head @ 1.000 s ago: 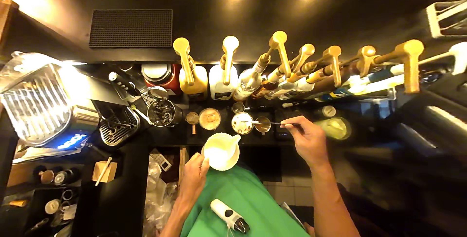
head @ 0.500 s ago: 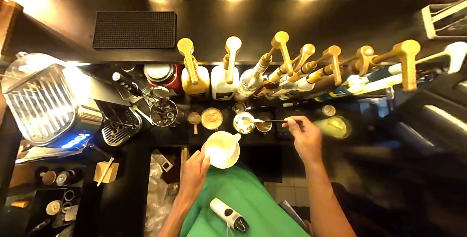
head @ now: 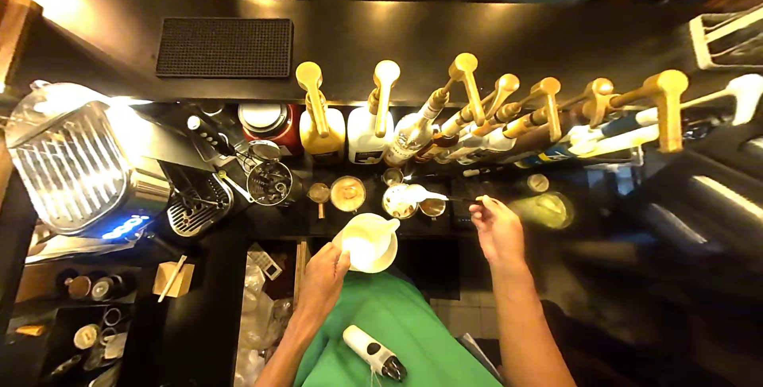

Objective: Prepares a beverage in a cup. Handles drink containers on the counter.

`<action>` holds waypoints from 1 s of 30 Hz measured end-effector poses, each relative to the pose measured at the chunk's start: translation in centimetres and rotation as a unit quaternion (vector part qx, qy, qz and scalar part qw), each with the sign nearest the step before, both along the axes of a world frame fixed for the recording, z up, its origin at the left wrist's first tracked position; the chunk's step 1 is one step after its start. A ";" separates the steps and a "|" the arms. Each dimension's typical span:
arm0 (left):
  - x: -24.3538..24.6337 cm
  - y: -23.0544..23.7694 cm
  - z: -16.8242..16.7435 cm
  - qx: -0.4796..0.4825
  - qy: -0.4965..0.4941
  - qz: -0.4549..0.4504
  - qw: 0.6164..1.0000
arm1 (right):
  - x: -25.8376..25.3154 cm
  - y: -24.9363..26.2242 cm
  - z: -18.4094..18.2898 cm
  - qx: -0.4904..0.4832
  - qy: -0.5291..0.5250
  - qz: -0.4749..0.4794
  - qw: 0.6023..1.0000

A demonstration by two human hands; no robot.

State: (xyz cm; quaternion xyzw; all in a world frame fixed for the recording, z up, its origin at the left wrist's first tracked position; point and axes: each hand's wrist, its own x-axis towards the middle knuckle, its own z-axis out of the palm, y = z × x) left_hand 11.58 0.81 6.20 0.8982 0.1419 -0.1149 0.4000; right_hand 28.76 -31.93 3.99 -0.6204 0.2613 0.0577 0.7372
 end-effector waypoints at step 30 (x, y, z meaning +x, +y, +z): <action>-0.5 -1.0 1.2 0.034 0.031 0.018 0.999 | -5.6 13.0 0.3 -0.224 -0.145 0.485 0.833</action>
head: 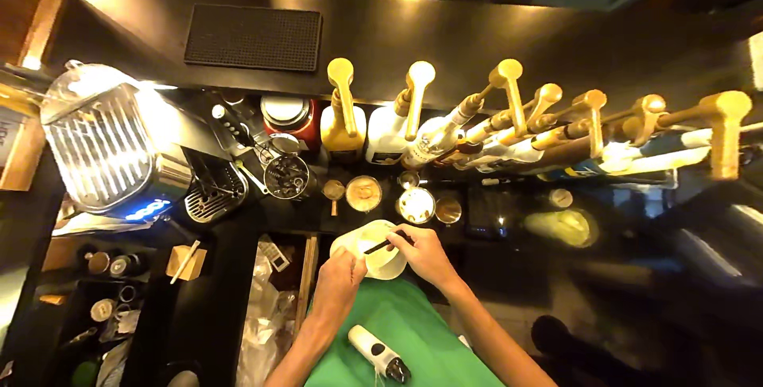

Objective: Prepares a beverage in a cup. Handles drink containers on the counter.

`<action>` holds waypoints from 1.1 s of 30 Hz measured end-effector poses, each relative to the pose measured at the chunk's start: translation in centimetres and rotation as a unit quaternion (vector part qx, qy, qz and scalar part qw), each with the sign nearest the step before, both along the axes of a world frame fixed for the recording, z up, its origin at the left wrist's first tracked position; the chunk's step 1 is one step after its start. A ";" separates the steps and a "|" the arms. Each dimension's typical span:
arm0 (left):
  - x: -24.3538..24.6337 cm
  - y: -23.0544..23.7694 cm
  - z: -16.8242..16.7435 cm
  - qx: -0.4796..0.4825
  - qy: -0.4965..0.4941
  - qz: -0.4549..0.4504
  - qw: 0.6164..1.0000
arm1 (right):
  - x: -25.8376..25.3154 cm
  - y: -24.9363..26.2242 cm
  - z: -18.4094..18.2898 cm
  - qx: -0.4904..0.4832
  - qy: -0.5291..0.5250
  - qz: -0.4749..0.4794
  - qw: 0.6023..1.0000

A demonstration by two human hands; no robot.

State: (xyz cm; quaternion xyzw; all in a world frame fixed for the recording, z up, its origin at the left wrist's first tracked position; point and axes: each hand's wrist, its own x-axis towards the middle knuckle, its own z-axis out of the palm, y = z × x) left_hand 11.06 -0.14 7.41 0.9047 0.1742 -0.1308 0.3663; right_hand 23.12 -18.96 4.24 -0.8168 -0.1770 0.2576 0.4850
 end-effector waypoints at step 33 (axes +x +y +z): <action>-1.2 5.1 -0.5 -0.038 -0.050 0.048 0.997 | 5.1 -0.5 1.1 0.188 0.181 -0.208 0.943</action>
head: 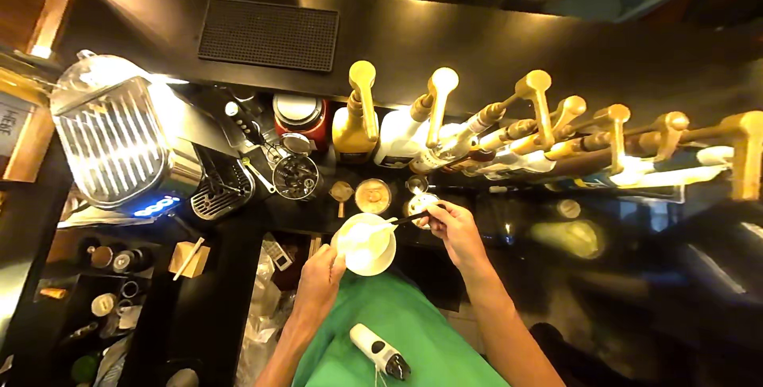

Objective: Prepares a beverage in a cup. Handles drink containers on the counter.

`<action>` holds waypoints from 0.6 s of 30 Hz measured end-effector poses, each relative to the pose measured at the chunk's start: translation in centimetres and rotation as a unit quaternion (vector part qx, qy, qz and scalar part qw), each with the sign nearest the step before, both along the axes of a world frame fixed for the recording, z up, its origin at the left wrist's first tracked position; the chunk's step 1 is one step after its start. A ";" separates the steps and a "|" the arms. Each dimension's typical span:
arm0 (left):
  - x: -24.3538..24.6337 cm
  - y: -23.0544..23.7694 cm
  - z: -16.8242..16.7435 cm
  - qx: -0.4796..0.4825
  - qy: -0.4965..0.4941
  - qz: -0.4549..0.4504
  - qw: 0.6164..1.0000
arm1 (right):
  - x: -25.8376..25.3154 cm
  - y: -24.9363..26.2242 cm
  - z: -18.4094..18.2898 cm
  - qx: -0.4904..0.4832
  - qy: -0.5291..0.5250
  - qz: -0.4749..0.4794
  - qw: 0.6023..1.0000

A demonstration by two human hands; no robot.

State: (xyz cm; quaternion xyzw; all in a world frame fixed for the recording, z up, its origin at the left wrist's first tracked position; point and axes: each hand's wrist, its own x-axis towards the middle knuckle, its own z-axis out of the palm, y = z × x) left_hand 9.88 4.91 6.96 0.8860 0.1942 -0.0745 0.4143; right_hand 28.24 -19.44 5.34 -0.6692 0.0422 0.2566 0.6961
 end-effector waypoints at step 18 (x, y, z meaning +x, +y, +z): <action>-0.6 0.4 -0.4 -0.017 0.002 0.008 1.000 | 0.7 0.2 0.8 0.017 -0.018 -0.013 1.000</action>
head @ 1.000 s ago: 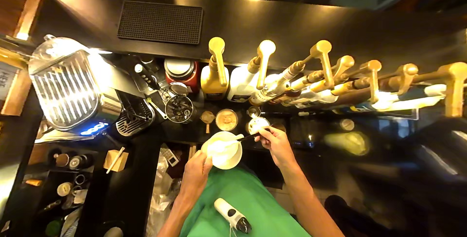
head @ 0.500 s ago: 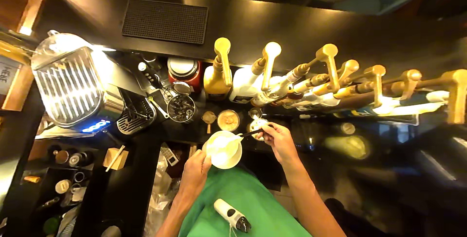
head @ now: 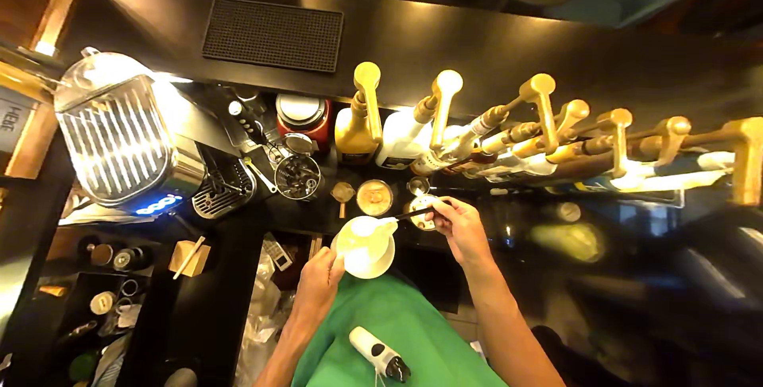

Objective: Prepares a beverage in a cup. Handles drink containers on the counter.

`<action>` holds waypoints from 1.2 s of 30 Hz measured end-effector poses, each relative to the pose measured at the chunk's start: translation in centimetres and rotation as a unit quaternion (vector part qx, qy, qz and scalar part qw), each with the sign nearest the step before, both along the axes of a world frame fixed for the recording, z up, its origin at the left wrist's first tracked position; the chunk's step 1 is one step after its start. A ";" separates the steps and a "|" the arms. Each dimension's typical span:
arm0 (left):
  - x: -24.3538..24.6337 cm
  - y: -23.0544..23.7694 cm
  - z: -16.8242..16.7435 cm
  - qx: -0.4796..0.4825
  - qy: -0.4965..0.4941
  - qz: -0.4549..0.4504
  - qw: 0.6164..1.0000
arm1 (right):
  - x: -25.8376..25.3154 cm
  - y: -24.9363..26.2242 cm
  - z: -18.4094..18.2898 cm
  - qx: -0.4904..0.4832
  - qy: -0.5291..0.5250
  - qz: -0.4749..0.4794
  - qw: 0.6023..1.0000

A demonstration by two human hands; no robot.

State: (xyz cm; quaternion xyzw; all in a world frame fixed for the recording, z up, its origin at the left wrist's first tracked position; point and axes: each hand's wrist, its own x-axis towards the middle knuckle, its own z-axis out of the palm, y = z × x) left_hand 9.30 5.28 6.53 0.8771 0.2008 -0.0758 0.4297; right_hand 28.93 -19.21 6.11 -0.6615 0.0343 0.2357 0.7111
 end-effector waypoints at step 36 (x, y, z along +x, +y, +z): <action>-0.3 0.7 -0.3 0.005 0.004 0.020 1.000 | 3.3 -1.1 0.5 -0.008 -0.003 -0.064 0.998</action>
